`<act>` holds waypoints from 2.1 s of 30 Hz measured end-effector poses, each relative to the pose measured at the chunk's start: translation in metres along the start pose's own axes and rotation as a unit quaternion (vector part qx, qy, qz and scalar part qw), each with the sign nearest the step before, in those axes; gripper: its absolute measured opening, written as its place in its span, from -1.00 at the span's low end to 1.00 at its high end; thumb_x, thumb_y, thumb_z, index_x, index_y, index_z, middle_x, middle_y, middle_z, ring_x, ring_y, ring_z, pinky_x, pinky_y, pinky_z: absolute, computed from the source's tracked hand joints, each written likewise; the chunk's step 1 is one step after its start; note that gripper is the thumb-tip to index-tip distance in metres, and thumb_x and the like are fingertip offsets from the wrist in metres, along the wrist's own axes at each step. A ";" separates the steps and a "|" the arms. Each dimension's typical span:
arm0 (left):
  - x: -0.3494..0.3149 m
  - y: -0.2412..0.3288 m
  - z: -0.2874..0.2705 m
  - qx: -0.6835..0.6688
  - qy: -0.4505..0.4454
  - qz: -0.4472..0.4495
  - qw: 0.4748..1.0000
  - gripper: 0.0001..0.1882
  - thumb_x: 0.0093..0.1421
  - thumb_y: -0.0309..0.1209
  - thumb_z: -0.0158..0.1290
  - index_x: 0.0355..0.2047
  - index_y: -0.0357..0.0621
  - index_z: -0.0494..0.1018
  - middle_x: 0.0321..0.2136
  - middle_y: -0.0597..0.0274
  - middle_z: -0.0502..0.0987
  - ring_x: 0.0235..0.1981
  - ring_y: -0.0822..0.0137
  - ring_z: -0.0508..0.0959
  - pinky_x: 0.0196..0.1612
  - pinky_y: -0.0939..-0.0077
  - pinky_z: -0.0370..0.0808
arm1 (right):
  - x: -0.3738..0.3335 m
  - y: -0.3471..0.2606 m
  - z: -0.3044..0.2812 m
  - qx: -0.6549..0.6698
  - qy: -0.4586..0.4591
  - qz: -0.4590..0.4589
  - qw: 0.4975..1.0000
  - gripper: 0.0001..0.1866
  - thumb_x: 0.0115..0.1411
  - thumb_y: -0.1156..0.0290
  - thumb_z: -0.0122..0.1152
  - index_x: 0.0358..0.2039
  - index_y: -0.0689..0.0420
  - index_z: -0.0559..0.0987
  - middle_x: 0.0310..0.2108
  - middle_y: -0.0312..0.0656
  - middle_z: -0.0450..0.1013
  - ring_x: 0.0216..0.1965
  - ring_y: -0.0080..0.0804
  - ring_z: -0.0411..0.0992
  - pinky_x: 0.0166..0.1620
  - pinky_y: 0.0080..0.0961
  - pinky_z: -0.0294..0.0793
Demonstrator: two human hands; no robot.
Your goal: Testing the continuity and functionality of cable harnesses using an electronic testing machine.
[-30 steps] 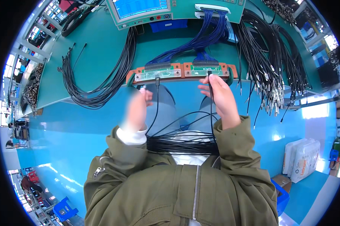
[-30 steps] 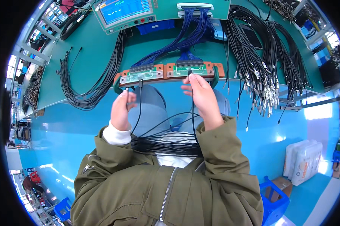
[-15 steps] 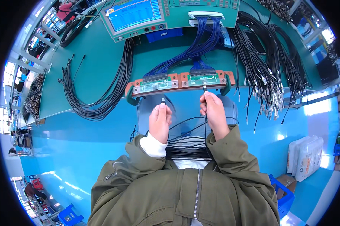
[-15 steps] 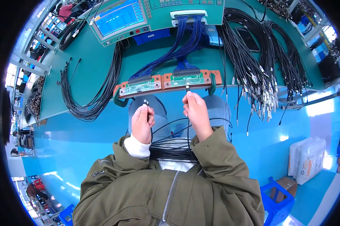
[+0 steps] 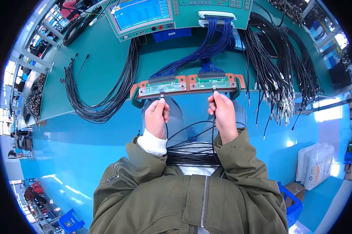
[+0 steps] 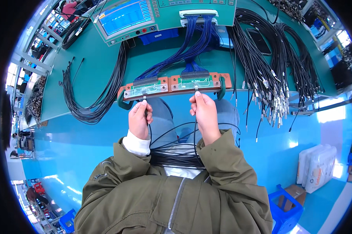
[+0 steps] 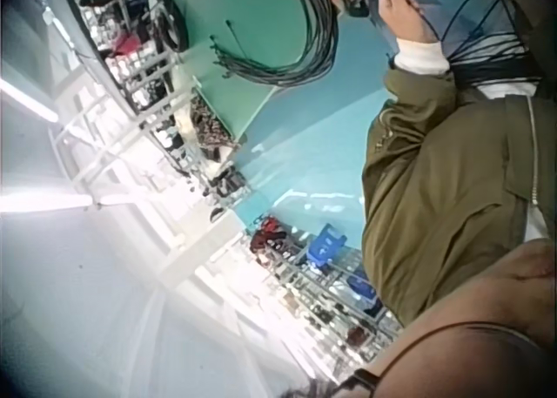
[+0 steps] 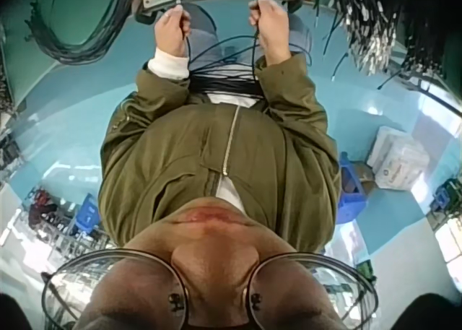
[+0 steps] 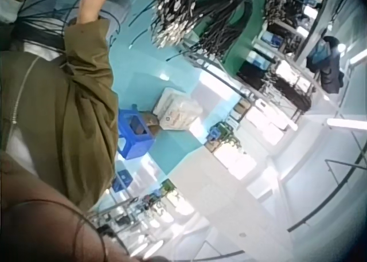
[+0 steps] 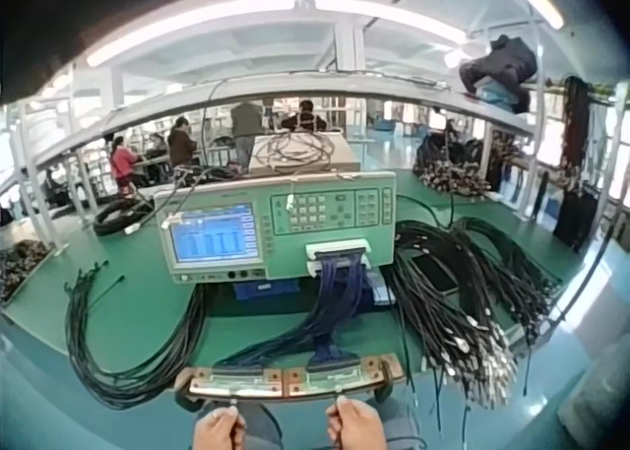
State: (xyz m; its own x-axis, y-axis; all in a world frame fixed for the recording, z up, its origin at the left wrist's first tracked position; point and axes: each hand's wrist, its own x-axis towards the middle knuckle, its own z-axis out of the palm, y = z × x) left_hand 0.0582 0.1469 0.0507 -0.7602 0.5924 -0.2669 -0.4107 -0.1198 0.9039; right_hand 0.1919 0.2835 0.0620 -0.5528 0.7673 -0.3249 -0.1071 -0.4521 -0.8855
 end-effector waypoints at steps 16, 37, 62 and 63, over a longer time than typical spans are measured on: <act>0.003 -0.005 0.001 0.009 0.016 0.001 1.000 -0.76 0.22 -0.35 -0.15 -0.55 -0.18 0.35 -0.64 0.33 0.35 -0.73 0.59 0.20 -0.68 0.75 0.16 | 0.003 0.003 -0.013 -0.054 -0.030 -0.019 0.998 -0.73 0.24 0.33 -0.12 -0.46 0.24 0.45 -0.54 -0.27 0.32 -0.60 -0.64 0.19 -0.53 -0.70 0.25; 0.005 0.025 -0.036 0.324 -0.026 0.041 0.945 -0.84 0.07 -0.41 -0.03 -0.48 -0.27 0.47 -0.61 0.26 0.45 -0.66 0.45 0.38 -0.52 0.68 0.31 | -0.049 -0.024 -0.075 -0.286 0.235 -0.282 0.885 -0.74 0.11 0.51 0.03 -0.17 0.31 0.47 -0.26 -0.15 0.43 -0.28 -0.46 0.38 -0.13 -0.60 0.34; -0.023 0.042 -0.172 -0.317 0.144 0.112 0.931 -0.77 0.21 -0.30 -0.13 -0.58 -0.03 0.29 -0.76 0.45 0.24 -0.77 0.58 0.17 -0.72 0.69 0.13 | -0.086 -0.025 0.008 -0.051 -0.140 0.004 0.989 -0.78 0.20 0.41 -0.12 -0.39 0.23 0.50 -0.51 -0.18 0.41 -0.58 -0.52 0.33 -0.50 -0.67 0.34; -0.038 0.045 -0.155 -0.316 0.149 0.111 0.930 -0.78 0.21 -0.31 -0.14 -0.57 -0.04 0.29 -0.76 0.45 0.25 -0.77 0.57 0.18 -0.72 0.68 0.14 | -0.077 -0.001 0.023 -0.006 -0.292 0.101 0.951 -0.73 0.23 0.34 -0.11 -0.24 0.24 0.49 -0.40 -0.12 0.44 -0.45 -0.45 0.40 -0.34 -0.62 0.41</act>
State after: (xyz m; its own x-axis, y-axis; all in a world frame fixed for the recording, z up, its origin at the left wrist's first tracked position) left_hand -0.0097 -0.0046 0.0495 -0.9289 0.2608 -0.2630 -0.3690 -0.7128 0.5965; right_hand 0.2155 0.2143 0.0960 -0.9261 0.2809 -0.2517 0.0570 -0.5553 -0.8297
